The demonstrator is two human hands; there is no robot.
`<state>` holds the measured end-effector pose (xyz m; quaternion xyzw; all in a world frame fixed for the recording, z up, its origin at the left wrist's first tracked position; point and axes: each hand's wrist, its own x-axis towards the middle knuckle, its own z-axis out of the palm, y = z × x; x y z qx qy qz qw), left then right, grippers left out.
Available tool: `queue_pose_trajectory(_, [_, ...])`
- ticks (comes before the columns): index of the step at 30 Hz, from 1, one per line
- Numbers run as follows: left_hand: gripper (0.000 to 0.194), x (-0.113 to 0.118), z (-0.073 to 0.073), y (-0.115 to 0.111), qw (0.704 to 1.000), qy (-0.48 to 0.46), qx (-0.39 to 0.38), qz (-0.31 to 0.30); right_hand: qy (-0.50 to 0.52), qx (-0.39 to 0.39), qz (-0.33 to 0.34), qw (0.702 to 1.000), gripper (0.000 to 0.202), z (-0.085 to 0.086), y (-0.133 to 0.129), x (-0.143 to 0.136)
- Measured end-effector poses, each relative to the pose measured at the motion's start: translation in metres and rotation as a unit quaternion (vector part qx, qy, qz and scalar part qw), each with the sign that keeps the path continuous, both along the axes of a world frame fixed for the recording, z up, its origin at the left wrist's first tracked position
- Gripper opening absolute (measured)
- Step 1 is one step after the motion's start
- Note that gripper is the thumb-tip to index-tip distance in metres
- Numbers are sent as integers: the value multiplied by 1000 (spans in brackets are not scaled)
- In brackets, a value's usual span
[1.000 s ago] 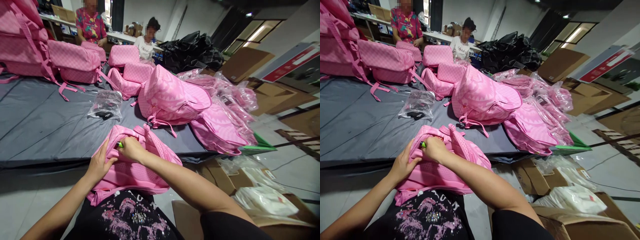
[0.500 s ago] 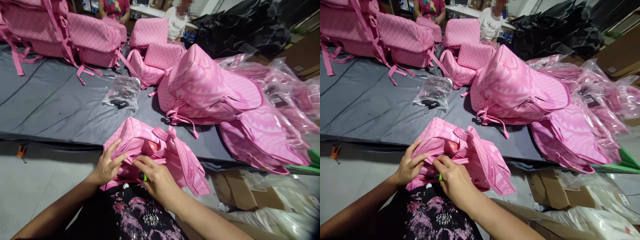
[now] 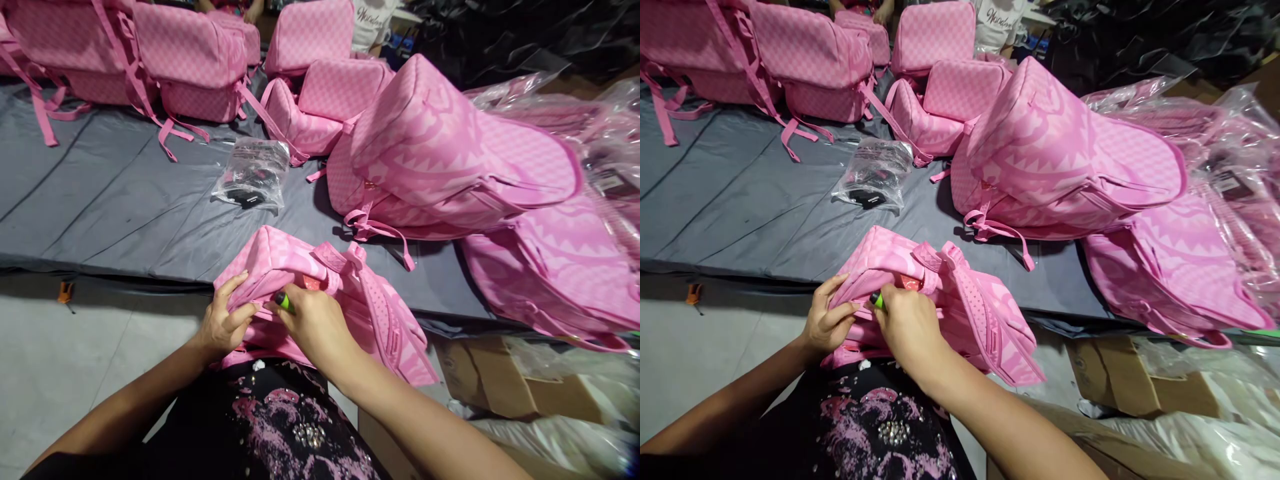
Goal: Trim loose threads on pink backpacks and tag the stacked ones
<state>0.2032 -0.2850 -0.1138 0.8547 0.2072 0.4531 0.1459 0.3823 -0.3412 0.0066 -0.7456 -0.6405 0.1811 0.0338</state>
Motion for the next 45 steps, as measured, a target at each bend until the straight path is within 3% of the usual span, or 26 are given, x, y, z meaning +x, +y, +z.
queue_pose_trajectory(6, [55,-4,-1,6,1000,16,-13,-19,-51,-26,-33,998,34,3,16,-18])
queue_pose_trajectory(13, [48,-4,-2,9,1000,6,-19,-15,-91,-31,40,995,24,7,22,-31])
queue_pose_trajectory(27, [44,-1,-2,7,999,24,-23,3,-75,35,-9,997,21,-12,13,-15])
queue_pose_trajectory(31, [43,1,-2,7,999,26,-30,7,-98,88,67,989,14,-18,8,-2])
queue_pose_trajectory(37, [43,2,0,9,999,21,-30,0,-160,73,214,961,25,-16,15,8])
queue_pose_trajectory(42, [64,0,-4,12,998,-28,-62,-16,-189,73,275,940,24,-18,25,0])
queue_pose_trajectory(45, [83,-1,-8,15,992,-34,-125,-4,-180,98,317,926,27,-21,24,3])
